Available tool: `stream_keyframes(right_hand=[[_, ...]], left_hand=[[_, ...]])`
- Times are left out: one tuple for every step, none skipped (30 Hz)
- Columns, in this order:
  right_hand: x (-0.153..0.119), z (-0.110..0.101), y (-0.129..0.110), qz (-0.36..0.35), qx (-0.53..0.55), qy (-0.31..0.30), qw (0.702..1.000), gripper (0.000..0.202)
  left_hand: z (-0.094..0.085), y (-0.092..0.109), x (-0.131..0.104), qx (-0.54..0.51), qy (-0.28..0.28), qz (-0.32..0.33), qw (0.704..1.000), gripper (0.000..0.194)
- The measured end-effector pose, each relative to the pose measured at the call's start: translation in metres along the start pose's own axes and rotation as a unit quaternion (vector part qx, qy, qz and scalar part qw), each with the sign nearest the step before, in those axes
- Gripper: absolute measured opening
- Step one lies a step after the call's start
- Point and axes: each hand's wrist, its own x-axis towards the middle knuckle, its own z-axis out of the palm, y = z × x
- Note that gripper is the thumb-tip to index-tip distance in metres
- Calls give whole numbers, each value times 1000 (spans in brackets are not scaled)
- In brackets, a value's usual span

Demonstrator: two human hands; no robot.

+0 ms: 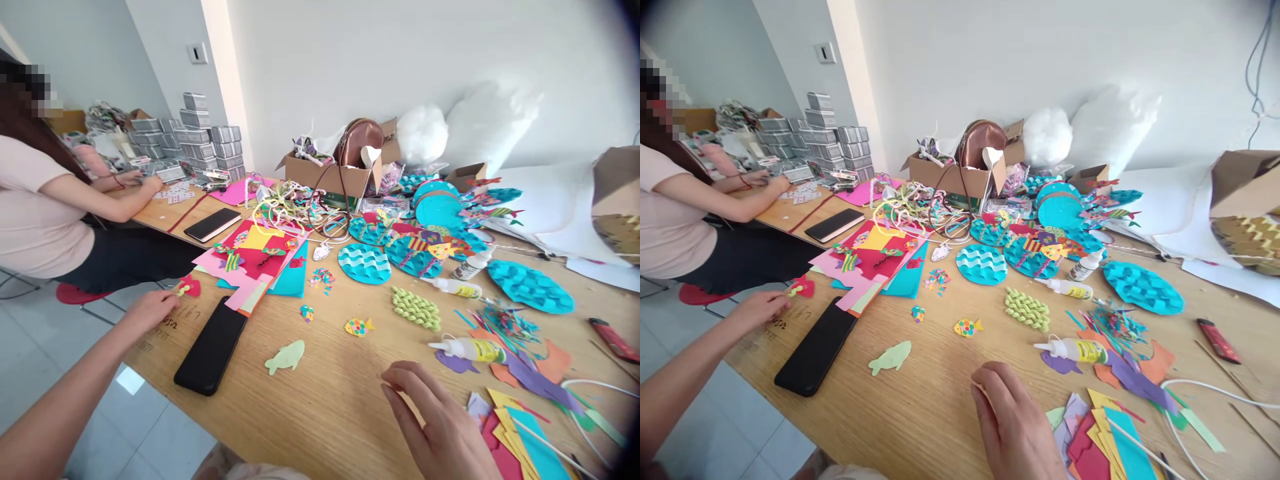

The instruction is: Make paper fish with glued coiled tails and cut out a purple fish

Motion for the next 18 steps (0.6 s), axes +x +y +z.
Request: stream_keyframes(right_hand=[[-1,0,1,0,1,-3,1000,14],[-2,1,2,0,3,-6,1000,14],[-3,1,2,1,5,-10,1000,14],[-4,2,3,3,8,-13,1000,14],[-5,2,3,7,10,-17,1000,14],[-6,2,3,9,12,-20,1000,14],[-7,3,3,11,13,-23,1000,14],[-7,3,4,14,14,-27,999,14],[-7,4,4,16,14,-31,999,15],[-7,4,4,17,15,-34,999,15],[-8,4,4,17,17,-34,999,15],[-8,5,5,17,19,-35,999,15],[-8,5,6,17,21,-34,999,15],[-9,5,7,17,23,-35,999,16],[-10,6,8,18,24,-38,999,16],[-11,6,8,22,25,-43,999,15],[-12,7,9,25,25,-48,998,15],[-12,7,10,27,27,-51,998,15]], left_hand=[[-2,3,1,29,-9,3,1000,19],[-4,6,2,55,-20,4,998,20],[-5,9,2,77,-26,6,997,21],[-6,11,1,98,-28,7,995,23],[-7,13,1,118,-31,7,993,24],[-7,14,0,136,-33,5,990,26],[-6,15,-1,152,-34,2,988,27],[-6,16,-2,166,-36,0,985,29],[-6,16,-4,177,-37,-3,983,30],[-7,16,-5,189,-37,-5,981,31],[-7,16,-6,202,-36,-1,979,32],[-8,17,-8,215,-33,13,976,32],[-9,17,-9,227,-29,36,973,31],[-10,17,-11,239,-23,64,969,30],[-10,18,-12,247,-19,95,964,28],[-10,18,-12,250,-14,123,960,25],[-10,18,-13,249,-12,139,958,24],[-9,18,-13,248,-10,143,958,22]])
